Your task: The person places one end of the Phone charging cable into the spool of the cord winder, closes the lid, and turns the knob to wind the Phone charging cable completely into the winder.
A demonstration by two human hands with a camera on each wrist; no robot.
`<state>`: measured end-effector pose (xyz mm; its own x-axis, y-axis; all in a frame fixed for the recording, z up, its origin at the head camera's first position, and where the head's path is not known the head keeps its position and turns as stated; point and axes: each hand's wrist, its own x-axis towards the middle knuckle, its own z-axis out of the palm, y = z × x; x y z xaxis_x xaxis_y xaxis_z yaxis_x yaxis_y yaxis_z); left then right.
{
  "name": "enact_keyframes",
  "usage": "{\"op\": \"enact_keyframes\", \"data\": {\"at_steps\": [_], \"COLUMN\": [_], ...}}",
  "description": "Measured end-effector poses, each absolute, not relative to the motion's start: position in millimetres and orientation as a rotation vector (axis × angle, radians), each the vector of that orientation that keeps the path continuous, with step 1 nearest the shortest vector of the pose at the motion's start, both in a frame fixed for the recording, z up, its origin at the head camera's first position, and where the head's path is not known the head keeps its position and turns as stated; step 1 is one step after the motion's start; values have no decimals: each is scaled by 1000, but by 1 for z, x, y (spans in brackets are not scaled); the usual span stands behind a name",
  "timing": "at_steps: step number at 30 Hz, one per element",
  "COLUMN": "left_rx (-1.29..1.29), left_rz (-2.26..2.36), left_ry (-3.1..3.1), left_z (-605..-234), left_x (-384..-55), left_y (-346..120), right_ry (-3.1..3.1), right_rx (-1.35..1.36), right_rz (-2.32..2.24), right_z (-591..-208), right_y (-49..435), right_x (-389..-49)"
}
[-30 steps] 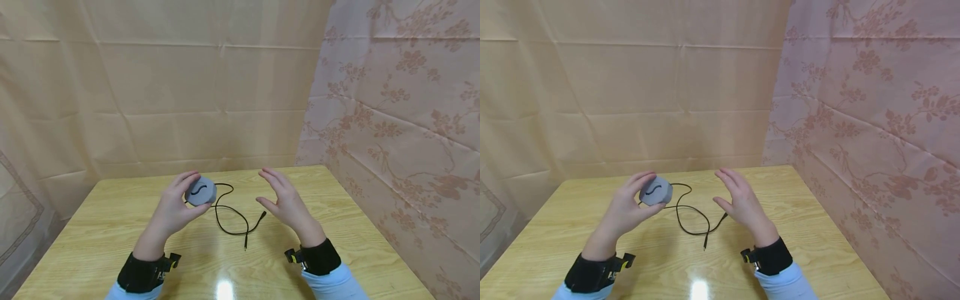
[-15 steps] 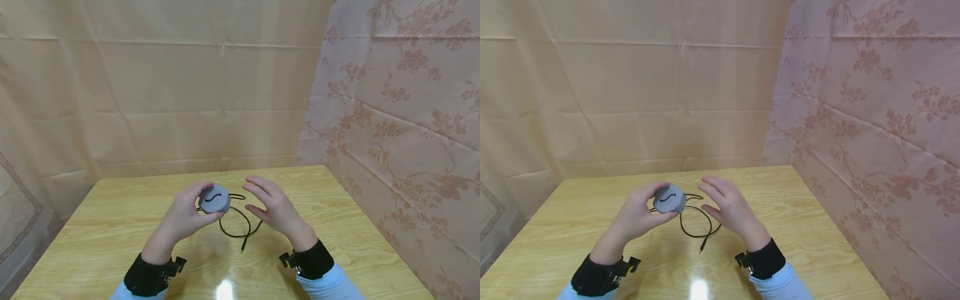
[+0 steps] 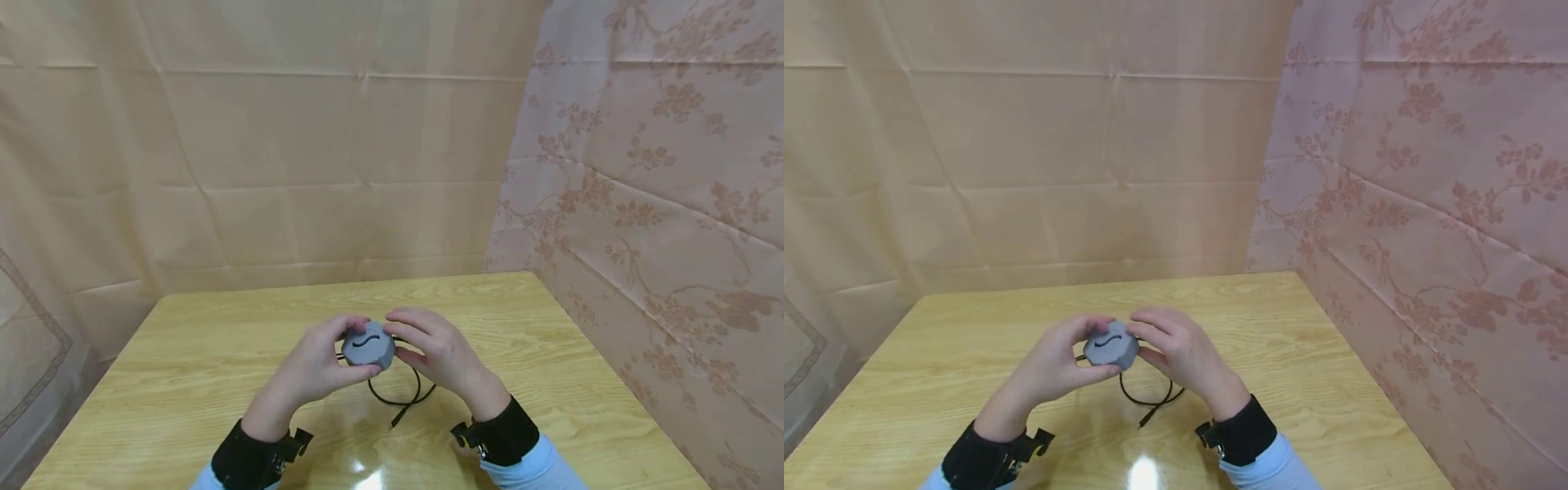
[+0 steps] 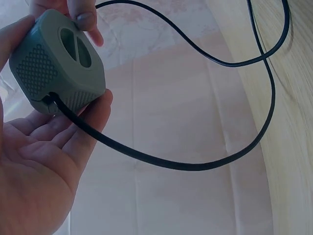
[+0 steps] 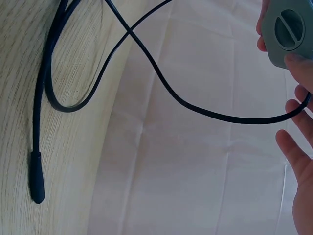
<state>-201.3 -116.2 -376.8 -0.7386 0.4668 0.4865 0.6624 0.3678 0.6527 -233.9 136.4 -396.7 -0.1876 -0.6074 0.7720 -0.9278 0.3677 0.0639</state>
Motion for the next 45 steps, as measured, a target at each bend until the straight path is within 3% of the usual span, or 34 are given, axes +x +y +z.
{"op": "enact_keyframes", "data": {"at_steps": [10, 24, 32, 45], "left_rx": [-1039, -990, -1119, -1173], "left_rz": [-1374, -992, -783, -607], "left_ry": [-2394, -2099, -1908, -2125], "left_z": [-377, -367, -363, -368], "left_x": [-201, -202, -202, -200], "left_y": [-116, -129, -123, -118], "right_ry": [-1855, -1892, -1982, -2103], "right_rx": [1357, 1267, 1239, 1195], "right_rz": [550, 625, 667, 654], "right_z": [-396, -392, -391, -395], "right_y": [138, 146, 148, 145], "right_x": [-232, -236, -233, -231]}}
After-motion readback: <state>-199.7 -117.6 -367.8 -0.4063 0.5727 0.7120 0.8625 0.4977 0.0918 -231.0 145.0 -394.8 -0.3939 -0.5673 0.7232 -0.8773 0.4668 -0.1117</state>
